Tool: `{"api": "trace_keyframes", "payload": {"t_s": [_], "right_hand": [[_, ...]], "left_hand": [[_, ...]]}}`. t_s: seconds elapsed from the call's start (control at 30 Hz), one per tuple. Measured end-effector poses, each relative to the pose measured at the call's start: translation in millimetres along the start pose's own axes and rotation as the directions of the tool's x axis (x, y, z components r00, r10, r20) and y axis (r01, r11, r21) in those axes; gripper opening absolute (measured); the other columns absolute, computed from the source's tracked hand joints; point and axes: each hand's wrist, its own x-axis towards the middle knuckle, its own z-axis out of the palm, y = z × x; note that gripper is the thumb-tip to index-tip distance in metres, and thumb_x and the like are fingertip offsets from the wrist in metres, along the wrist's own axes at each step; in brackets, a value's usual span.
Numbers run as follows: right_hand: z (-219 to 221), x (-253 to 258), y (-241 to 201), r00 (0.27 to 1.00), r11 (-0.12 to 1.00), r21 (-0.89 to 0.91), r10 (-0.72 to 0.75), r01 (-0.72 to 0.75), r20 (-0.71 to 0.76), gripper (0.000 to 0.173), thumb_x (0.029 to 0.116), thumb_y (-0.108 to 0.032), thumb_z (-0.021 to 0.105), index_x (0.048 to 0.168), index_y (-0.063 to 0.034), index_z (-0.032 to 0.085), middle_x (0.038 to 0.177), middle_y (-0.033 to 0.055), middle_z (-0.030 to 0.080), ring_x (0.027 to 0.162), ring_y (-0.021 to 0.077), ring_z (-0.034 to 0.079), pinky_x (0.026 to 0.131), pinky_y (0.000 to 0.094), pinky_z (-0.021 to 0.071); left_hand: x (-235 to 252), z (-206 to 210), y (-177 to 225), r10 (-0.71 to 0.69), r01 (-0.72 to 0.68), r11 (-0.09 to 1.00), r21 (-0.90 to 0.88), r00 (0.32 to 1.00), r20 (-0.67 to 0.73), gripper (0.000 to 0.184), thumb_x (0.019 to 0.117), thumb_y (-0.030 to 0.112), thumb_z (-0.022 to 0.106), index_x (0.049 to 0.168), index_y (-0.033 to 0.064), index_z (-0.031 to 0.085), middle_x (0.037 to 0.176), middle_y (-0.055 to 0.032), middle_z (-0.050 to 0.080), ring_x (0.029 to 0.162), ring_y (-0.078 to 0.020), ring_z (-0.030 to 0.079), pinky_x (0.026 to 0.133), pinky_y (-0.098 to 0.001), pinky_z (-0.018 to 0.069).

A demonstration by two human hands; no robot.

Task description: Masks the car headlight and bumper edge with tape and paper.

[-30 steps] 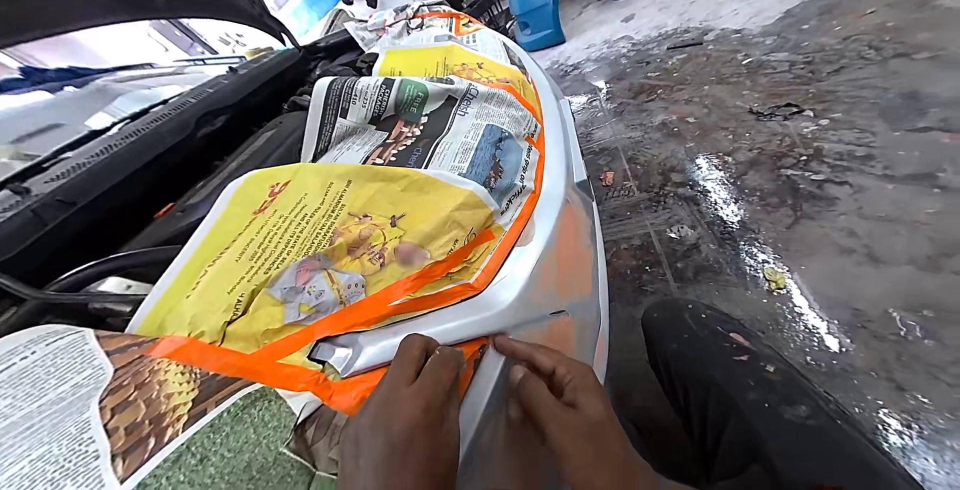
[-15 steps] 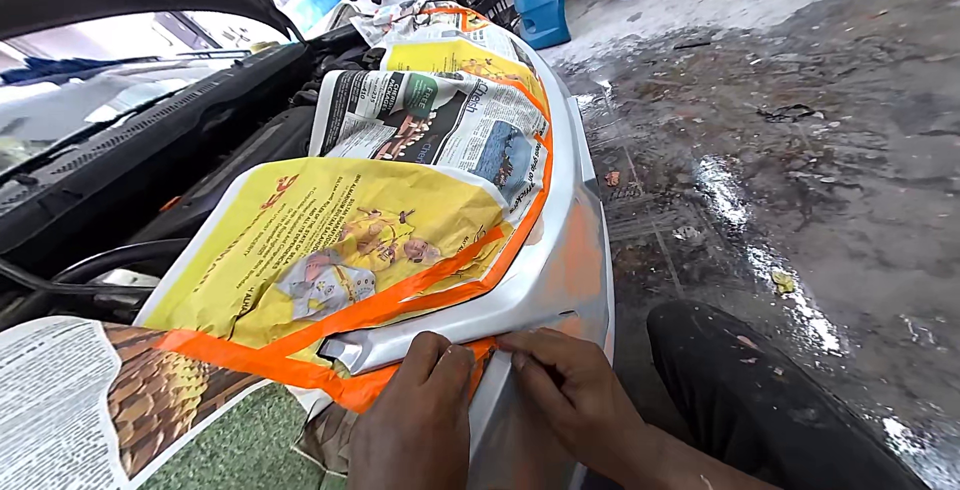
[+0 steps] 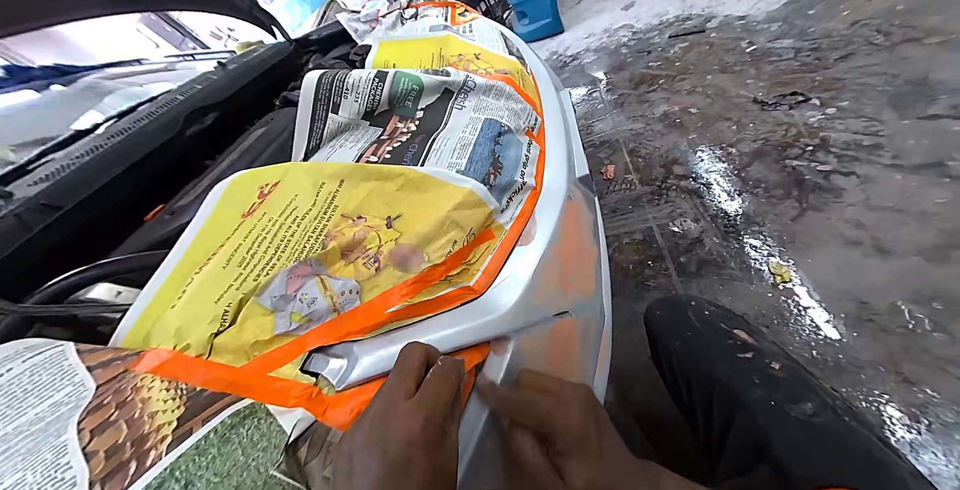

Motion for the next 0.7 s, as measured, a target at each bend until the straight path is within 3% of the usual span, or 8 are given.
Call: {"api": "trace_keyframes", "payload": {"t_s": [0.1, 0.13, 0.23, 0.3, 0.47, 0.6, 0.67, 0.7], "right_hand": [[-6.0, 0.2, -17.1, 0.961, 0.919, 0.28, 0.264, -0.277, 0.081, 0.033, 0.1011, -0.011, 0.052, 0.125, -0.0076, 0.074, 0.091, 0.0059, 0.071, 0.069, 0.0083, 0.061, 0.061, 0.0257, 0.0528], [-10.4, 5.6, -25.0, 0.905, 0.808, 0.411, 0.403, -0.422, 0.136, 0.033, 0.1026, -0.01, 0.05, 0.128, -0.0044, 0.071, 0.098, 0.0049, 0.074, 0.07, 0.0061, 0.063, 0.062, 0.0236, 0.0543], [-18.2, 21.0, -46.3, 0.709, 0.378, 0.675, 0.633, -0.634, 0.312, 0.038, 0.1042, -0.01, 0.044, 0.137, 0.0017, 0.061, 0.088, 0.0042, 0.066, 0.053, 0.0075, 0.049, 0.046, 0.023, 0.0424], [-21.0, 23.7, -60.0, 0.661, 0.237, 0.733, 0.658, -0.637, 0.362, 0.045, 0.1048, -0.007, 0.042, 0.148, 0.0029, 0.048, 0.094, 0.0073, 0.068, 0.05, 0.0068, 0.047, 0.045, 0.0223, 0.0416], [-22.4, 26.8, -70.9, 0.629, 0.08, 0.737, 0.587, -0.671, 0.509, 0.063, 0.1058, -0.006, 0.041, 0.164, -0.0065, 0.018, 0.099, 0.0105, 0.071, 0.049, 0.0066, 0.048, 0.046, 0.0218, 0.0414], [-23.1, 25.6, -83.2, 0.591, -0.236, 0.719, 0.433, -0.654, 0.68, 0.085, 0.1036, -0.004, 0.039, 0.163, -0.0315, -0.015, 0.088, 0.0103, 0.065, 0.05, 0.0076, 0.051, 0.044, 0.0208, 0.0412], [-26.8, 20.8, -83.2, 0.579, -0.18, 0.705, 0.451, -0.686, 0.679, 0.078, 0.1052, -0.006, 0.038, 0.165, -0.0265, -0.006, 0.084, 0.0097, 0.064, 0.051, 0.0093, 0.054, 0.045, 0.0219, 0.0433], [-29.8, 18.3, -81.3, 0.587, -0.027, 0.7, 0.523, -0.714, 0.619, 0.066, 0.1055, -0.007, 0.039, 0.165, -0.0152, 0.011, 0.082, 0.0089, 0.066, 0.051, 0.0091, 0.053, 0.045, 0.0223, 0.0431]], "left_hand": [[-1.6, -4.5, 0.7, 0.005, -0.005, 1.0, 0.008, 0.999, 0.043, 0.014, 0.0955, 0.012, 0.065, 0.093, 0.0125, 0.078, 0.094, -0.0095, 0.069, 0.075, -0.0222, 0.069, 0.056, -0.0371, 0.056], [-3.3, -6.8, 0.6, 0.007, -0.008, 1.0, 0.012, 0.998, 0.056, 0.014, 0.0959, 0.013, 0.065, 0.096, 0.013, 0.079, 0.095, -0.0101, 0.069, 0.075, -0.0228, 0.069, 0.057, -0.0378, 0.0561], [-8.4, -9.8, -2.3, 0.013, -0.014, 1.0, 0.006, 0.998, 0.064, 0.018, 0.0971, 0.014, 0.065, 0.105, 0.0154, 0.081, 0.096, -0.0106, 0.067, 0.077, -0.0221, 0.068, 0.058, -0.0366, 0.0552], [-9.6, -9.2, -2.9, 0.014, -0.015, 1.0, 0.007, 0.998, 0.053, 0.018, 0.0972, 0.015, 0.065, 0.106, 0.0166, 0.081, 0.096, -0.0101, 0.067, 0.076, -0.0213, 0.068, 0.058, -0.0361, 0.0551], [-10.4, -6.1, -5.2, 0.02, -0.021, 0.999, 0.029, 1.0, 0.022, 0.019, 0.0953, 0.015, 0.065, 0.104, 0.019, 0.081, 0.095, -0.0072, 0.067, 0.074, -0.0199, 0.067, 0.055, -0.0359, 0.0541], [-9.7, -5.6, -6.0, 0.027, -0.028, 0.999, 0.031, 1.0, 0.013, 0.018, 0.0943, 0.015, 0.065, 0.102, 0.0188, 0.081, 0.095, -0.007, 0.067, 0.073, -0.0196, 0.067, 0.054, -0.0369, 0.0543], [-9.9, -6.8, -5.9, 0.037, -0.038, 0.999, 0.029, 0.999, 0.028, 0.018, 0.0948, 0.016, 0.065, 0.102, 0.0178, 0.081, 0.095, -0.0077, 0.067, 0.073, -0.0202, 0.068, 0.055, -0.0371, 0.0548], [-9.9, -7.4, -6.2, 0.041, -0.042, 0.999, 0.028, 0.999, 0.032, 0.018, 0.0952, 0.017, 0.065, 0.103, 0.0173, 0.081, 0.096, -0.0081, 0.067, 0.074, -0.0206, 0.068, 0.055, -0.0373, 0.0552]]}}
